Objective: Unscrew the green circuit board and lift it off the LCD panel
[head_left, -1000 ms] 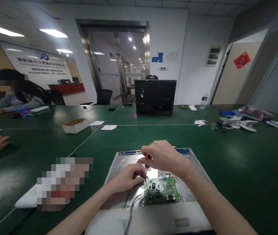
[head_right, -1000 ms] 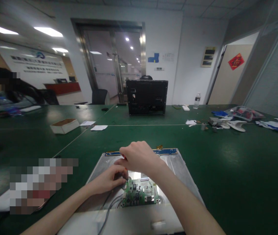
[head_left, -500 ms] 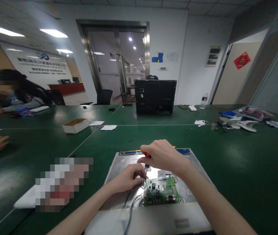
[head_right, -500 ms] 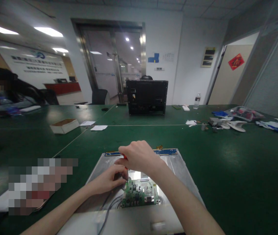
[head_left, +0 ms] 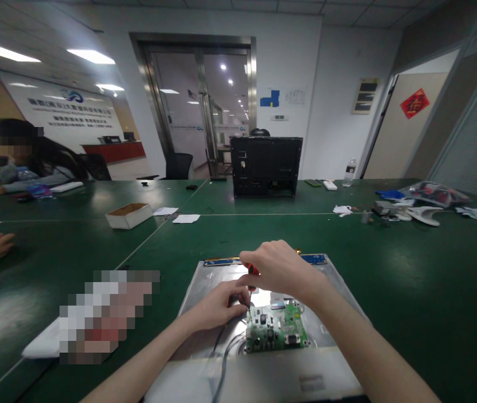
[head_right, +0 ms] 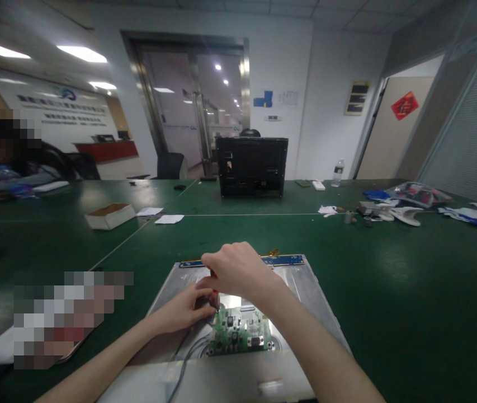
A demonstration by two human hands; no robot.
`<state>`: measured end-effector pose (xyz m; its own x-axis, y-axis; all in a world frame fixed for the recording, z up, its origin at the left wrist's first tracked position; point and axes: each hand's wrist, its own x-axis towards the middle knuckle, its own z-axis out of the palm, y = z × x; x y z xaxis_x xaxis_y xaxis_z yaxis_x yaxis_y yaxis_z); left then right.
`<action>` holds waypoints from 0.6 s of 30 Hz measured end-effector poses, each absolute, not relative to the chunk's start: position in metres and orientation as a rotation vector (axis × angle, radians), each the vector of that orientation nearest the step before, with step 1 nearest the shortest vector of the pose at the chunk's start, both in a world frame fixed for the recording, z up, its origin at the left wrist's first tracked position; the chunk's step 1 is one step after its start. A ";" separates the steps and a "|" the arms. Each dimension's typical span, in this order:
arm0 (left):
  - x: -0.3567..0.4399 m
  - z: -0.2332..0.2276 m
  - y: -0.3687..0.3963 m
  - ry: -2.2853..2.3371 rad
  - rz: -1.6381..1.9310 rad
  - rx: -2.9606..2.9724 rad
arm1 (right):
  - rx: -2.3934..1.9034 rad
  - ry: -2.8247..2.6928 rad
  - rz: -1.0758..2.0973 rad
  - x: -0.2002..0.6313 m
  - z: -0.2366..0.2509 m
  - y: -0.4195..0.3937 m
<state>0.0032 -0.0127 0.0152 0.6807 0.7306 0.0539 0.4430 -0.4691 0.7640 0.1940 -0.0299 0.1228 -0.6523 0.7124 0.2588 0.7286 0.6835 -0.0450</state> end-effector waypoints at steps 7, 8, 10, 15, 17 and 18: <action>0.001 0.006 -0.008 0.851 0.538 2.137 | -1.057 -2.641 0.076 0.202 0.122 -0.031; 0.002 0.007 -0.009 0.860 0.541 2.134 | -1.084 -2.636 0.054 0.200 0.121 -0.030; 0.003 0.008 -0.010 0.886 0.543 2.128 | -1.154 -2.616 -0.015 0.197 0.120 -0.027; 0.004 0.011 -0.011 0.890 0.530 2.110 | -1.184 -2.609 -0.039 0.197 0.119 -0.024; 0.003 0.010 -0.011 0.885 0.538 2.106 | -1.097 -2.614 0.028 0.200 0.120 -0.025; 0.003 0.009 -0.010 0.883 0.542 2.108 | -1.049 -2.619 0.069 0.202 0.120 -0.026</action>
